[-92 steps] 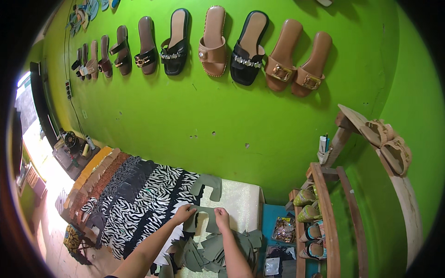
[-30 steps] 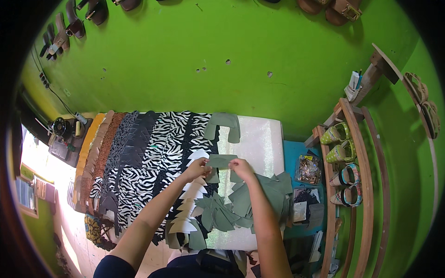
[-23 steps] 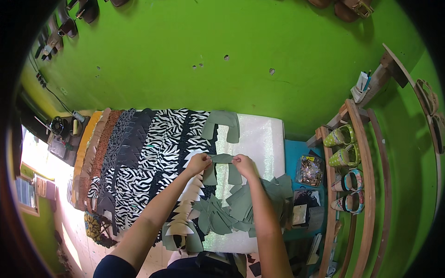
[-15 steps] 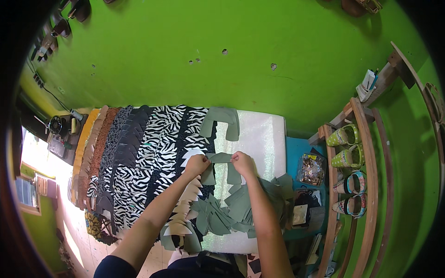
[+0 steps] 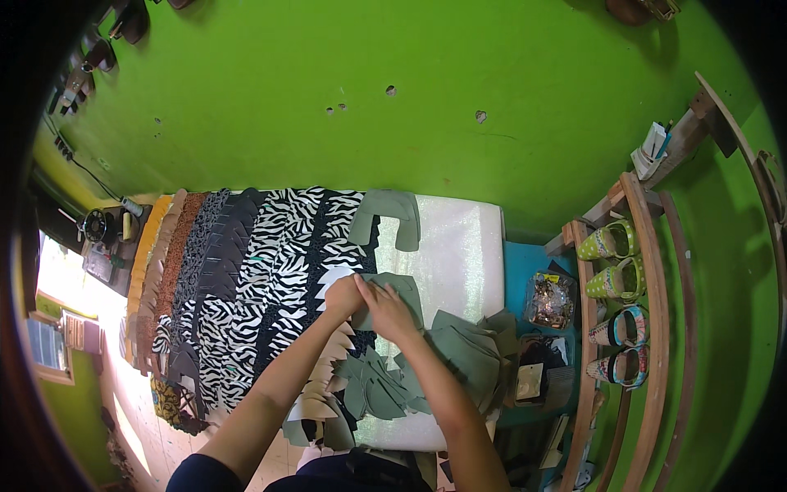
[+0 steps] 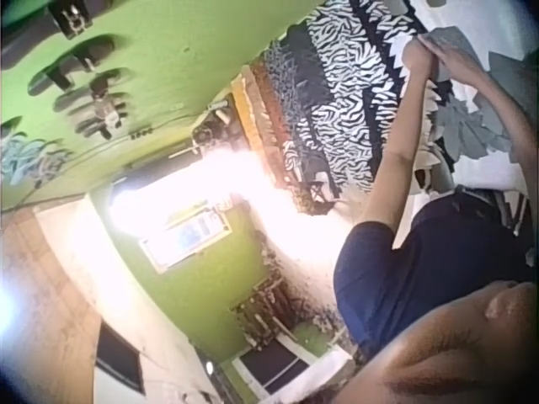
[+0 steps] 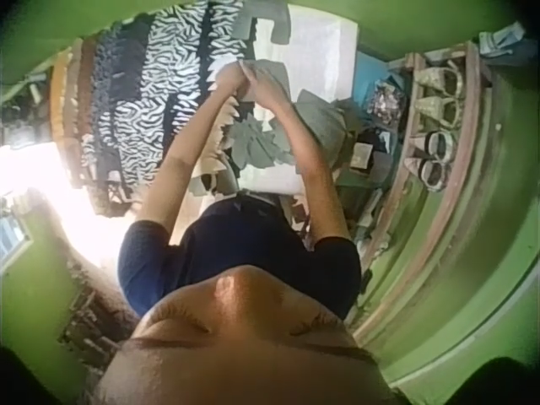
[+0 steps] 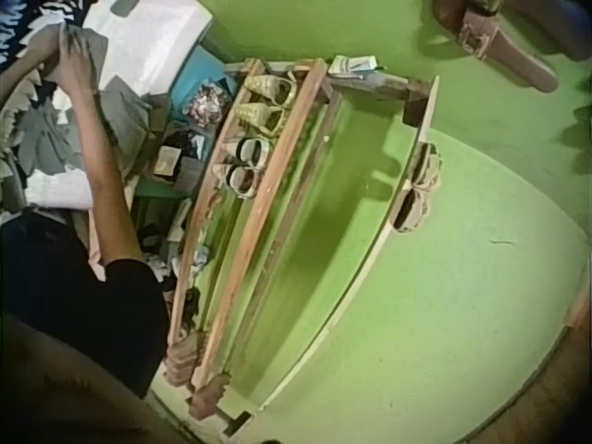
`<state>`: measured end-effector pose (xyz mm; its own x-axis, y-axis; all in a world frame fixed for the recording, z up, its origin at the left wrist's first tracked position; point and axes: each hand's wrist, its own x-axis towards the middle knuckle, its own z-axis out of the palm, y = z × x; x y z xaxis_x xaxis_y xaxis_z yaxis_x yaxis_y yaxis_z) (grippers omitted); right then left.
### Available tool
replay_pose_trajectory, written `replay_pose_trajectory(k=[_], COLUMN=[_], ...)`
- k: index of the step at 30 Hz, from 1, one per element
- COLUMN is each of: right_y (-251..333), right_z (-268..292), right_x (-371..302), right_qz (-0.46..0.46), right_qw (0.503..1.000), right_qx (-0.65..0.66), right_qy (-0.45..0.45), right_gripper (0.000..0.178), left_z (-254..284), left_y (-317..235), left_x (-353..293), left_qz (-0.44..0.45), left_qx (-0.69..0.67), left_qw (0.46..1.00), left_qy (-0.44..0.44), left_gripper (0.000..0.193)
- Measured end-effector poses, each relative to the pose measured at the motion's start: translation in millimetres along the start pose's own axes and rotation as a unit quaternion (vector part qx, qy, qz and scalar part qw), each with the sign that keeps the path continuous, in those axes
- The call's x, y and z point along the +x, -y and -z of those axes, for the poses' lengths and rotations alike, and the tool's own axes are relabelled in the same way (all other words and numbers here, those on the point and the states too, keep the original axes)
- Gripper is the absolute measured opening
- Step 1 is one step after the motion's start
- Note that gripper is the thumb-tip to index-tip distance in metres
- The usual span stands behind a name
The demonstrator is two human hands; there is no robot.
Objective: Sorting and stacking various leather and fabric components for shoe manufacturing on a workshop table.
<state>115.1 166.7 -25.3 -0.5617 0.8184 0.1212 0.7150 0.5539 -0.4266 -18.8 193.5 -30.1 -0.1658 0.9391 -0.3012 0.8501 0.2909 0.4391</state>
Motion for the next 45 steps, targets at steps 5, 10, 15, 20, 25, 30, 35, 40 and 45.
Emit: replay_pose_trajectory(k=[5, 10, 15, 20, 25, 30, 35, 40, 45], right_y=[-8.9, -25.4, -40.9, -41.5, -56.1, -46.8, -71.3, -105.9, -103.6], right_z=[-8.0, 2.1, 4.7, 19.7, 13.6, 18.0, 31.5, 39.5, 33.1], right_x=[-7.7, -22.9, -30.0, -6.0, 9.0, 16.8, 24.5, 45.9, 94.5], right_qz=[-0.078, -0.129, -0.162, -0.222, -0.116, -0.209, -0.22, -0.198, -0.187], right_qw=[0.99, 0.99, 0.984, 0.973, 0.986, 0.977, 0.972, 0.898, 0.869], right_qx=[0.03, -0.021, -0.047, 0.043, 0.016, -0.02, 0.079, 0.392, 0.446], right_qy=[0.115, 0.056, 0.058, 0.053, -0.115, -0.027, 0.03, -0.013, -0.104], right_gripper=[0.085, 0.082, 0.081, 0.064, 0.045, 0.031, 0.015, 0.017, 0.017], left_z=[-1.8, -1.3, 0.0, 1.1, -4.4, 2.6, 21.0, 45.8, 53.2], left_y=[4.2, 4.6, 2.5, 4.8, 1.3, 3.9, 7.8, 2.7, 4.4], left_x=[-3.6, -4.9, -3.8, -4.9, 4.8, 5.5, 12.3, 38.7, 93.5], left_qz=[-0.021, -0.029, -0.044, -0.201, -0.226, -0.244, -0.24, -0.212, -0.155], left_qx=[-0.029, -0.032, -0.021, 0.048, 0.121, 0.119, -0.027, -0.245, -0.273], left_qw=[0.999, 0.999, 0.999, 0.966, 0.958, 0.956, 0.97, 0.945, 0.948], left_qy=[-0.035, -0.033, -0.014, -0.153, -0.131, -0.115, 0.008, 0.052, -0.045], left_gripper=[0.024, 0.028, 0.034, 0.046, 0.027, 0.014, 0.01, 0.015, 0.02])
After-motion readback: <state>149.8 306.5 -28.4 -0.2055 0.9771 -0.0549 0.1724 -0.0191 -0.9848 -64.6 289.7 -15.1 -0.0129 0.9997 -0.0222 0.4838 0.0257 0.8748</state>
